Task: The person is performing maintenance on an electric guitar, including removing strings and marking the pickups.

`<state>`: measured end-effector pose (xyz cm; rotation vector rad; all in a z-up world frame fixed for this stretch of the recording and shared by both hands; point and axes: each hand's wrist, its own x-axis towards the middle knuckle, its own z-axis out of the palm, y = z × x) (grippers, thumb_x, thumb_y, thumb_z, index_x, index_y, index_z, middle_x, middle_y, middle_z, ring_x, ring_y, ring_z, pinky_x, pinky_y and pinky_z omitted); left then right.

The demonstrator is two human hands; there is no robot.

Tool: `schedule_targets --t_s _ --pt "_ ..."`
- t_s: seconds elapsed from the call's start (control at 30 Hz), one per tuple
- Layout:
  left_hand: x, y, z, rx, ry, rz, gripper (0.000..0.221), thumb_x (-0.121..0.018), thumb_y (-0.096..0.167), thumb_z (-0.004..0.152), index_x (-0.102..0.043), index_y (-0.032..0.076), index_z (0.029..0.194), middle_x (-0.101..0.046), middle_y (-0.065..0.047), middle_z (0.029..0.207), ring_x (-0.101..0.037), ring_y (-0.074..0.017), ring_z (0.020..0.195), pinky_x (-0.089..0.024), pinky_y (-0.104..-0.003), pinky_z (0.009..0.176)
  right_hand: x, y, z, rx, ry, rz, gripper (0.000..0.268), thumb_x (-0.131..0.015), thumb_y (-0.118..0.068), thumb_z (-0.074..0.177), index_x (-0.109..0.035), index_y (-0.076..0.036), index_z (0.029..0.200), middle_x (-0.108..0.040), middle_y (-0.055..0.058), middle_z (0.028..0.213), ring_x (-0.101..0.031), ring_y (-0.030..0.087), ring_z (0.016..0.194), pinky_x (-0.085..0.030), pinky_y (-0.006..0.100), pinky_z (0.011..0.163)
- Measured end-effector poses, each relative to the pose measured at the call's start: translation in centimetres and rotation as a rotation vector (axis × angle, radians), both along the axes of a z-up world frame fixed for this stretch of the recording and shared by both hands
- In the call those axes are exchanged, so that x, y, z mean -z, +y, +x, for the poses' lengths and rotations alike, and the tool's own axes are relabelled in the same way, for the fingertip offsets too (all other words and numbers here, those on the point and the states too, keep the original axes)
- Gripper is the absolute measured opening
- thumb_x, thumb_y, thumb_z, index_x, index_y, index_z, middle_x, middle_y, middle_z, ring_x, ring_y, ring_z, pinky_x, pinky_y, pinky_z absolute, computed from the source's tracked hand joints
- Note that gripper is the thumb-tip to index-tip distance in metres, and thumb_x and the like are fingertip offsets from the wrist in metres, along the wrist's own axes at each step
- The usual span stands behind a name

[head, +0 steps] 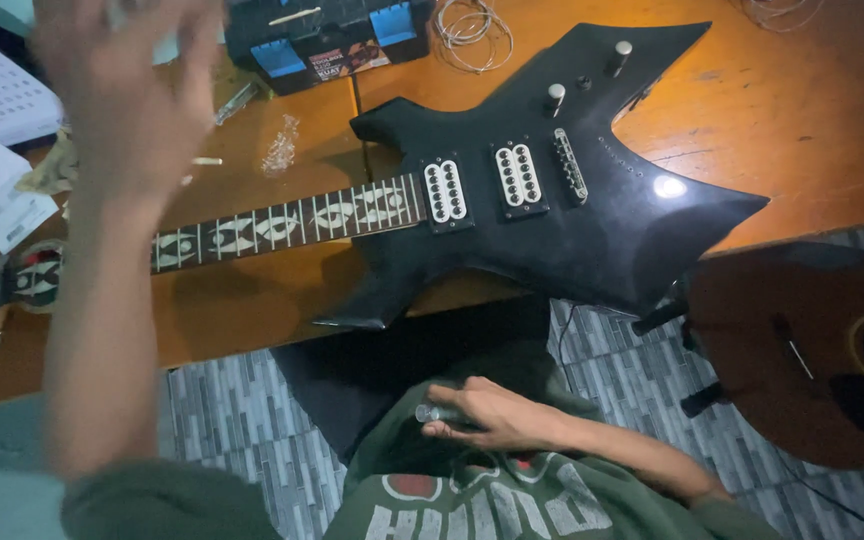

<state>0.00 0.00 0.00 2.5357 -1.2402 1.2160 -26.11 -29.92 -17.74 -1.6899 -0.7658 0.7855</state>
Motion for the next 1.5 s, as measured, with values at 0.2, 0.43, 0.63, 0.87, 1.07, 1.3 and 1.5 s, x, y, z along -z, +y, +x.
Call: schedule_targets --t_s 0.2,0.43,0.63,0.87,1.07,1.3,1.5 --pt "-1.4 -4.4 -20.4 0.439 0.664 -0.112 0.021 -0.071 0.025 0.096 -0.071 0.014 0.114 -0.072 -0.007 0.117 -0.066 -0.0254 0.111 -0.046 -0.046 0.105 0.9 1.1 -0.5 -0.043 -0.231 0.006 0.028 -0.05 -0.042 0.107 -0.054 -0.015 0.109 -0.06 0.011 0.072 -0.054 0.032 0.057 -0.039 0.04 0.062" --pt "9.8 -4.7 -25.8 0.633 1.275 -0.251 0.037 -0.058 0.021 0.108 -0.056 0.014 0.145 -0.058 -0.009 0.152 -0.048 -0.0335 0.15 -0.038 -0.052 0.117 4.7 1.7 -1.4 -0.116 -0.093 0.358 0.04 -0.052 -0.036 0.108 -0.06 -0.007 0.135 -0.064 0.016 0.132 -0.064 0.031 0.123 -0.055 0.044 0.102" --pt "11.3 -5.5 -26.1 0.673 1.281 -0.331 0.052 -0.066 0.011 0.101 -0.049 0.011 0.151 -0.048 -0.01 0.161 -0.044 -0.0286 0.155 -0.037 -0.049 0.123 8.5 0.9 -0.3 0.148 -0.26 0.514 0.031 -0.057 -0.029 0.103 -0.07 -0.01 0.082 -0.068 0.003 0.079 -0.066 0.019 0.074 -0.051 0.036 0.069" --pt "15.9 -7.3 -25.9 0.633 1.309 -1.017 0.032 -0.056 0.022 0.103 -0.068 0.004 0.126 -0.067 -0.014 0.127 -0.067 -0.0346 0.119 -0.055 -0.044 0.099 2.1 3.8 0.2 0.291 -0.073 0.643 0.044 -0.05 -0.019 0.105 -0.06 -0.005 0.065 -0.056 0.002 0.054 -0.044 0.011 0.044 -0.043 0.027 0.041" --pt "14.8 -6.0 -25.8 0.336 1.208 -0.901 0.024 -0.053 0.02 0.105 -0.063 0.005 0.12 -0.05 -0.01 0.11 -0.058 -0.0308 0.103 -0.052 -0.044 0.09 1.3 3.4 0.0 0.346 -0.11 0.684 0.036 -0.041 -0.029 0.108 -0.059 -0.004 0.088 -0.065 0.012 0.083 -0.061 0.021 0.074 -0.048 0.036 0.066" --pt "12.6 -5.8 -26.9 0.176 1.063 -0.559 0.072 -0.072 0.045 0.092 -0.053 -0.001 0.144 -0.053 -0.013 0.103 -0.061 -0.0358 0.084 -0.052 -0.042 0.069 -0.7 3.9 0.3 0.327 -0.577 0.386 0.054 -0.017 -0.047 0.112 -0.051 -0.007 0.098 -0.041 0.027 0.14 -0.028 0.045 0.131 -0.02 0.049 0.113" --pt "17.4 -2.9 -25.3 -0.003 0.489 -0.656 0.037 -0.084 0.023 0.072 -0.072 0.007 0.103 -0.064 -0.018 0.113 -0.07 -0.0408 0.091 -0.059 -0.05 0.075 -9.0 10.0 2.6 0.255 -0.762 0.167 0.062 -0.023 -0.059 0.108 -0.042 -0.003 0.125 -0.026 0.033 0.155 -0.019 0.058 0.136 -0.013 0.068 0.11"
